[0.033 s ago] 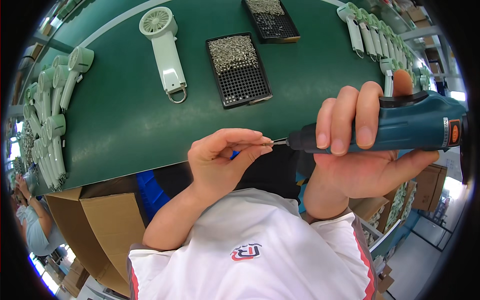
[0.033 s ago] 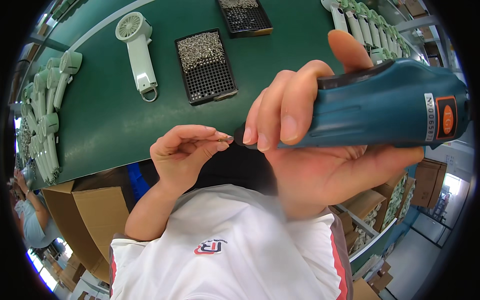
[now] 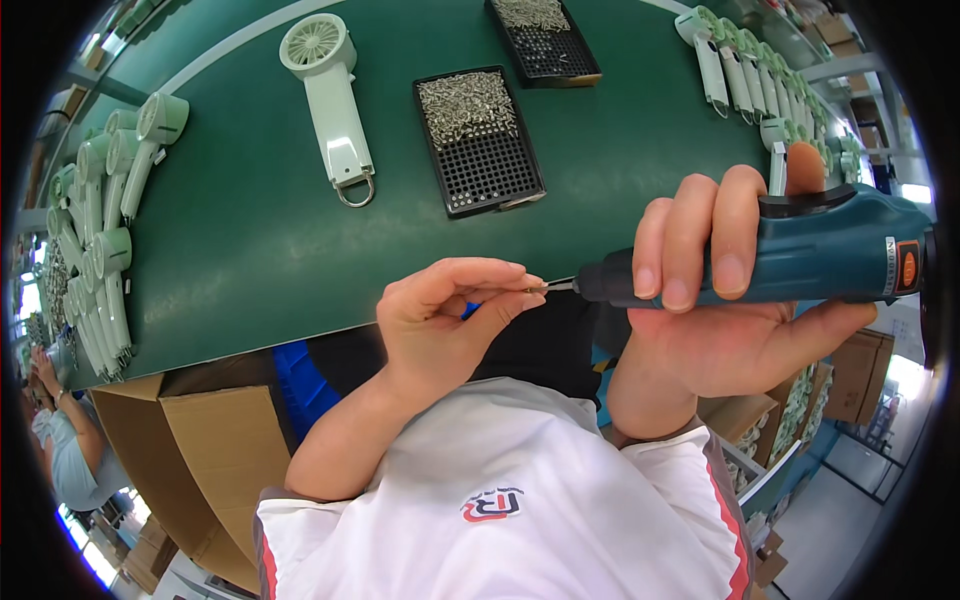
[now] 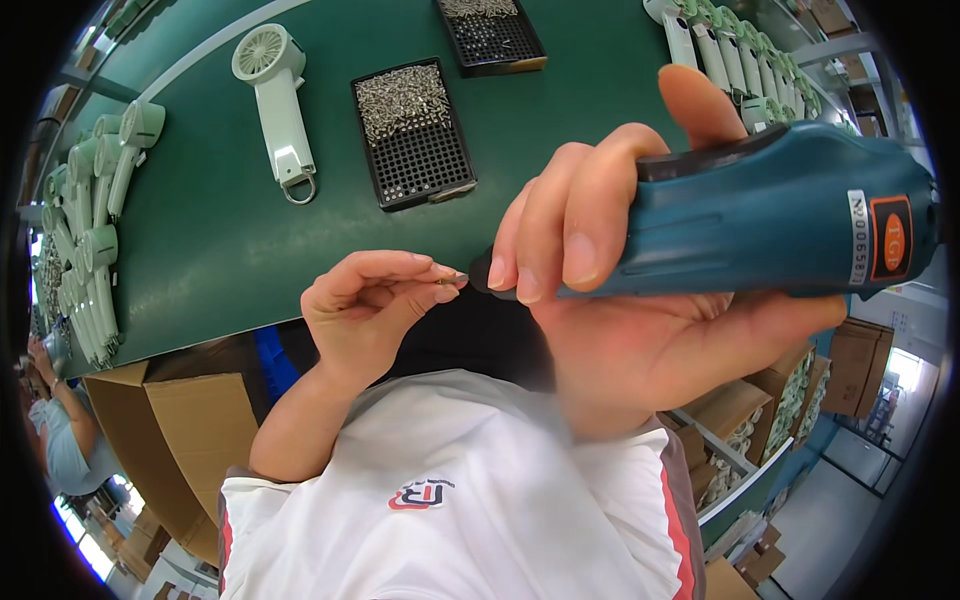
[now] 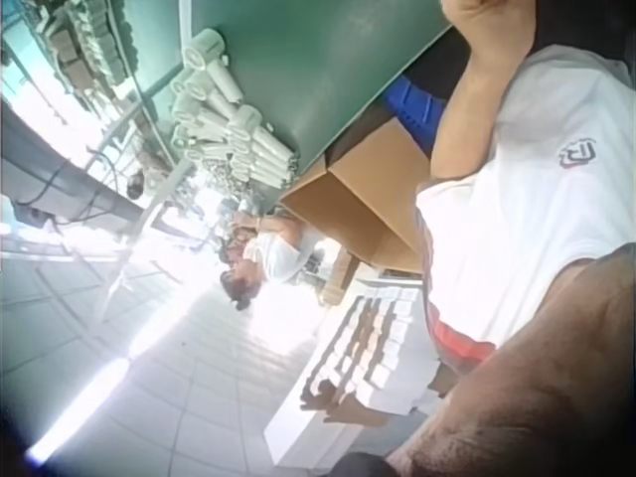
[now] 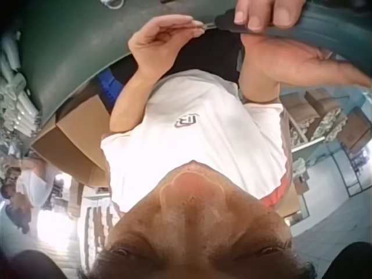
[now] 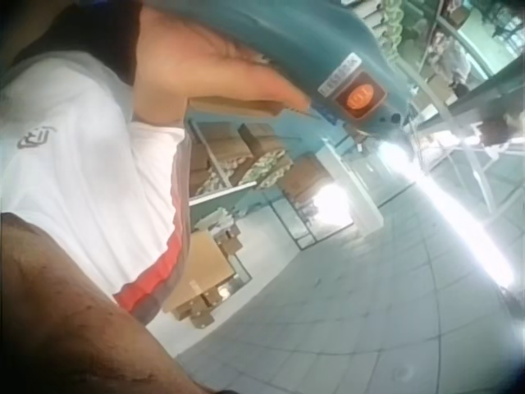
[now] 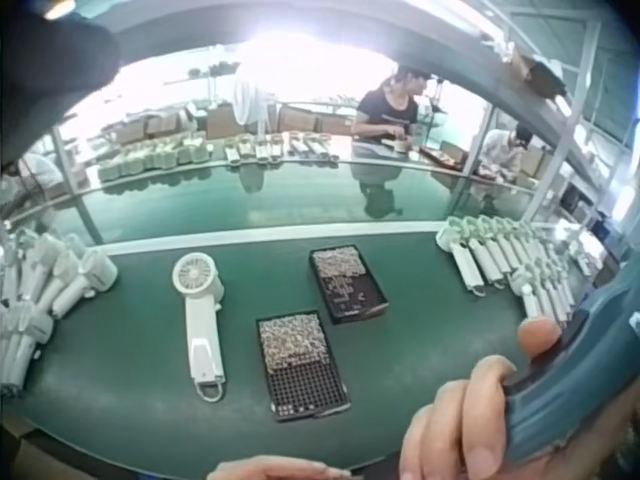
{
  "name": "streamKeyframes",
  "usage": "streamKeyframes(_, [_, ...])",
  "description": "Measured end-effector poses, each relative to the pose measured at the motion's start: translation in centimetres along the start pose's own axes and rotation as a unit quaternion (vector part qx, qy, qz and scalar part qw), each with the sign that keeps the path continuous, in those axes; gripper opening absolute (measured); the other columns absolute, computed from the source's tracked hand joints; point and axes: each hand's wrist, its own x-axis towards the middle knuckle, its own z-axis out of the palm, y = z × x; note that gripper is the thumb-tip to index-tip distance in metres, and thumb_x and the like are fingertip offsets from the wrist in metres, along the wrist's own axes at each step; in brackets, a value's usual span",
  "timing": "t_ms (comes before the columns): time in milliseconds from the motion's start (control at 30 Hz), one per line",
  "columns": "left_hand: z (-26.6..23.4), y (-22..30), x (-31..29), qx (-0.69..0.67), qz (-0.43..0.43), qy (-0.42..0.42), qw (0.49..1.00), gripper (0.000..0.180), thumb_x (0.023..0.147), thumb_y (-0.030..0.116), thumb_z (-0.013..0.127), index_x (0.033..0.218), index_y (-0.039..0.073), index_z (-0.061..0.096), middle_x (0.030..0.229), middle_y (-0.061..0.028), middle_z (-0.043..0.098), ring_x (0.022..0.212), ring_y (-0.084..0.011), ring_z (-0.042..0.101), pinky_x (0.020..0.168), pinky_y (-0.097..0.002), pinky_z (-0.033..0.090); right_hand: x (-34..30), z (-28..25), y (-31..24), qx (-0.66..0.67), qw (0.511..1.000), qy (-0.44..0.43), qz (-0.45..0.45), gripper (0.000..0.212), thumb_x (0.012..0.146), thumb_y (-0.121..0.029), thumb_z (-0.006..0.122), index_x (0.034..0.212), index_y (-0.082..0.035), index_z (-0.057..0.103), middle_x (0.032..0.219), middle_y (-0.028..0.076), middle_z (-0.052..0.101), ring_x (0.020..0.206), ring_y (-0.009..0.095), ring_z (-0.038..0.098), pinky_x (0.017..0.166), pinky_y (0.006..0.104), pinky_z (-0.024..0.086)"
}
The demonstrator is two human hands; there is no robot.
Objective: The worker is using an electric screwdriver to assemble small handheld portable fans at a factory workbench.
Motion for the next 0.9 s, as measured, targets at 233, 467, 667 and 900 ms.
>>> streamKeyframes(233, [0.0,-0.3,-0.1,0.015,0.028,0.007,0.999,0.028,0.087,-0.019,0.07,0.113,-0.009,0.064,0.105,-0.0182,0.075,0.101,-0.0257,0.076,0.091,-0.035,0.064,-0.6,-0.6,0.3,-0.003,1.0,-0.01,-0.021,0.087,0.1,-0.07,0.051,0.156,-0.004,0.038,0.088,0.002,0.054,0.067,0.016,0.051,0.061,0.0321,0.048])
streamKeyframes(467, [0.1,0.0,0.2,-0.022,0.035,-0.012,0.999,0.037,0.088,-0.018,0.07,0.122,-0.009,0.06,0.113,-0.0219,0.073,0.104,-0.0294,0.075,0.093,-0.0385,0.064,-0.9,-1.8,0.4,0.107,0.989,0.101,-0.017,0.063,0.101,-0.055,0.061,0.13,0.001,0.055,0.08,0.0,0.052,0.066,0.013,0.05,0.063,0.0303,0.046])
streamKeyframes(667, [0.7,0.4,0.5,-0.043,0.016,-0.004,0.999,0.041,0.088,-0.018,0.07,0.126,-0.01,0.058,0.12,-0.0236,0.071,0.108,-0.0319,0.074,0.095,-0.0395,0.063,-1.3,-3.4,0.7,0.182,0.957,0.227,-0.01,0.061,0.102,-0.058,0.056,0.124,-0.002,0.062,0.077,-0.002,0.051,0.062,0.012,0.046,0.059,0.0302,0.042])
streamKeyframes(900, [0.7,0.2,0.3,-0.025,-0.01,-0.016,1.0,0.035,0.09,-0.017,0.068,0.124,-0.011,0.06,0.119,-0.0232,0.071,0.105,-0.0307,0.075,0.09,-0.0378,0.065,-1.3,-3.7,0.8,0.185,0.952,0.245,-0.007,0.062,0.103,-0.062,0.052,0.124,-0.004,0.064,0.076,-0.003,0.051,0.06,0.012,0.044,0.059,0.0317,0.042])
